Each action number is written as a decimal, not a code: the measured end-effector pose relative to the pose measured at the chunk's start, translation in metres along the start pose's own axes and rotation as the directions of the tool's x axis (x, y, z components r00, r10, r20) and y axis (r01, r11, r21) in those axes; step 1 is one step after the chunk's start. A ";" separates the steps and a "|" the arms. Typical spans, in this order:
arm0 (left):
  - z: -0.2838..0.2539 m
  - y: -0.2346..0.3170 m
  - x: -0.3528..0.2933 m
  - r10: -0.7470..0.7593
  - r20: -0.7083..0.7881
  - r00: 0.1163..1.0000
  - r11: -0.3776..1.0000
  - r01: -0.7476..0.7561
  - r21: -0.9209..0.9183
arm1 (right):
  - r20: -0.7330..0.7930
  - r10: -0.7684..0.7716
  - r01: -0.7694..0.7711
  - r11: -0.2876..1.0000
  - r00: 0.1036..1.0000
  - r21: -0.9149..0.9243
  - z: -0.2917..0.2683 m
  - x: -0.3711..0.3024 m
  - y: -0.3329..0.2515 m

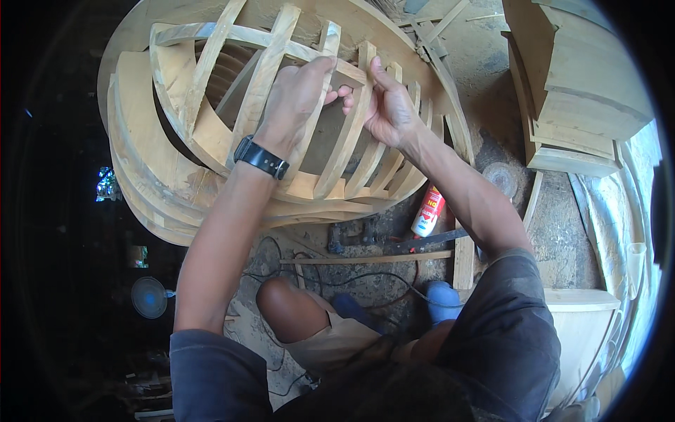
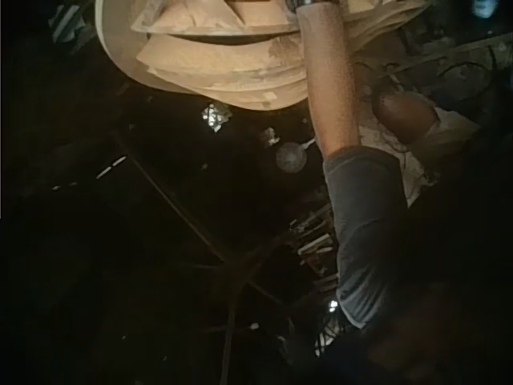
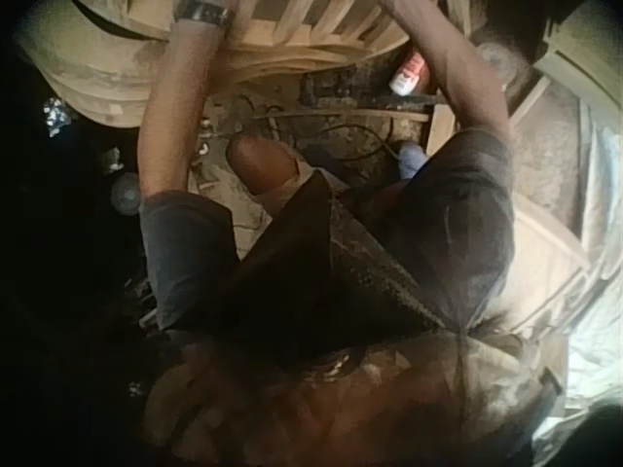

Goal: The person constructs a curved wooden frame by applying adhesive to small wooden blocks and fitting them into the lattice structure of the frame.

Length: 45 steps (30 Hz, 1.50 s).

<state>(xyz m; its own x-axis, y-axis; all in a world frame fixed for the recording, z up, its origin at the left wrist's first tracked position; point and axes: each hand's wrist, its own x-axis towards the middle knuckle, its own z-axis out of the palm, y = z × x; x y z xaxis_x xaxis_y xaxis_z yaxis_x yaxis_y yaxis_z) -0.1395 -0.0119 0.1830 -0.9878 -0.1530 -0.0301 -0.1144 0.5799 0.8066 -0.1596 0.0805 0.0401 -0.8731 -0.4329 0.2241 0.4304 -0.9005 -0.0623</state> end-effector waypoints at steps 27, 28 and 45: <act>0.013 0.012 -0.008 0.211 -0.060 0.976 0.764 -0.126 0.632 | -0.181 0.047 -0.044 0.999 0.982 0.023 0.014 0.009 0.006; 0.014 0.011 -0.009 0.180 -0.066 0.981 0.787 -0.103 0.609 | -0.180 0.049 -0.047 0.999 0.983 0.016 0.012 0.011 0.005; 0.014 0.033 -0.031 -0.004 0.012 1.000 0.944 0.000 0.330 | -0.217 -0.037 0.036 0.999 0.975 -0.010 0.014 0.004 0.008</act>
<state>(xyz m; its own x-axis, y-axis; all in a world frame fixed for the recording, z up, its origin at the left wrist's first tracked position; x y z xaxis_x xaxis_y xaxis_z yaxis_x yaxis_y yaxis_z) -0.1138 0.0230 0.2024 -0.9885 -0.1456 -0.0408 -0.1429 0.8113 0.5668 -0.1568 0.0720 0.0542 -0.9175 -0.3976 0.0097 0.3963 -0.9159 -0.0641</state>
